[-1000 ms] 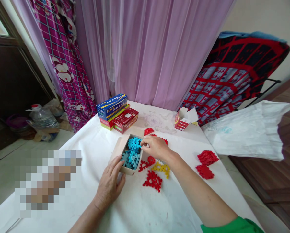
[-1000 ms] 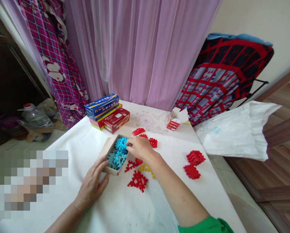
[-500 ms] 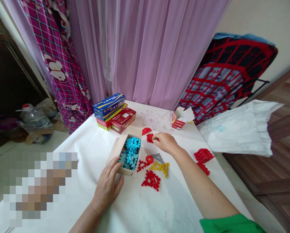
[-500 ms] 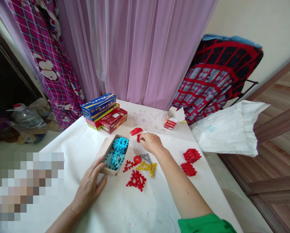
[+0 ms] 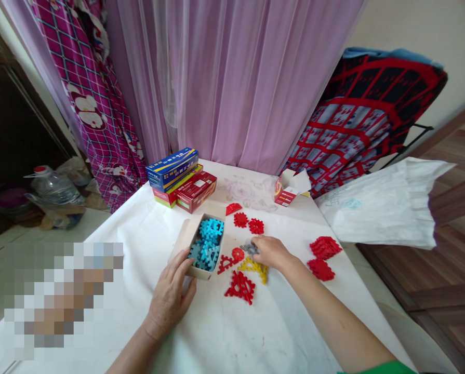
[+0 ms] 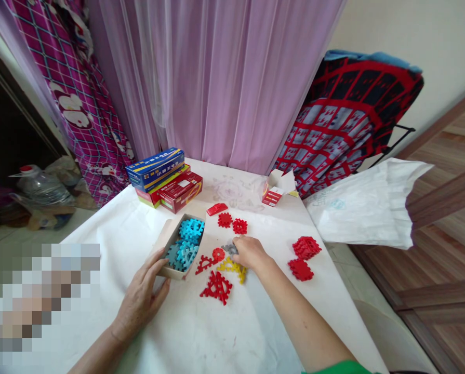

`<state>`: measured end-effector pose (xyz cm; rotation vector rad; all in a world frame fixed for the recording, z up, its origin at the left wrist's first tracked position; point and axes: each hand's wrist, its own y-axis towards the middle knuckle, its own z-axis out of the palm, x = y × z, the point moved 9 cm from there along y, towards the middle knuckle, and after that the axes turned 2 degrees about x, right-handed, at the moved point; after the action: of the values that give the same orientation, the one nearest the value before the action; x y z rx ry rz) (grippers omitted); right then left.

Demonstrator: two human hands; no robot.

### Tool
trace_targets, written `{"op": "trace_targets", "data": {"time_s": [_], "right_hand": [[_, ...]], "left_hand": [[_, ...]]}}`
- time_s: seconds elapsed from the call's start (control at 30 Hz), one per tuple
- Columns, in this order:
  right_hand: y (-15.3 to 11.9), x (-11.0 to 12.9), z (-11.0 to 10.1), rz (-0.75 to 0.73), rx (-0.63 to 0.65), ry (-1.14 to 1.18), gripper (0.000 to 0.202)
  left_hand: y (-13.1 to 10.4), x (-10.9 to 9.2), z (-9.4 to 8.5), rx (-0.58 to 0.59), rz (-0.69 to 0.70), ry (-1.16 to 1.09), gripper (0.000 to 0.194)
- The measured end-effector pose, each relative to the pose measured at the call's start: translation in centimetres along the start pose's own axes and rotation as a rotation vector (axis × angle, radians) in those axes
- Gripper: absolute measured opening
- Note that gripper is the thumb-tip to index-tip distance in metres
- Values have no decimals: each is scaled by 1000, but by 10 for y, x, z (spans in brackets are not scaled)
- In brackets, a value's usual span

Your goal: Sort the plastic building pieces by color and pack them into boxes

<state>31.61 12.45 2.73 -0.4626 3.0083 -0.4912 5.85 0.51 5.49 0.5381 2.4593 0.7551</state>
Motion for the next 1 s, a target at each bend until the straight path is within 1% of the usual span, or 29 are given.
{"op": "trace_targets", "data": {"time_s": [0.1,0.27,0.33,0.4,0.47,0.53,0.63,0.7,0.8,0.9,1.0], "right_hand": [[-2,4,-1,13,1,-12,27],[-2,-1,-6,4,16,52,28],[-4,-2,-18,-11,-27,96,34],[-7,5,-39,-64,-122,143,40],[-10,20,-64,-156,-229,178,43],[-12,43,-86,-271,-297,192,44],[-9,83,-106,-435,-303,158,45],[-5,104,-110,-501,-275,108,43],[1,124,-108,-549,-229,24,39],[5,134,-103,-582,-195,-24,38],[8,133,-102,-594,-181,-17,40]], "left_hand": [[0,0,0,8,-9,-9,49],[-1,1,0,-1,-2,0,45],[0,1,1,-1,4,4,44],[0,1,1,1,2,2,44],[0,1,1,1,-1,-3,45],[-1,2,2,4,-5,-9,46],[-1,2,2,8,-11,-11,49],[0,2,1,6,-9,-6,50],[1,0,-1,-9,6,4,47],[1,-2,-2,-18,15,12,44],[1,-1,-1,-13,11,13,43]]}}
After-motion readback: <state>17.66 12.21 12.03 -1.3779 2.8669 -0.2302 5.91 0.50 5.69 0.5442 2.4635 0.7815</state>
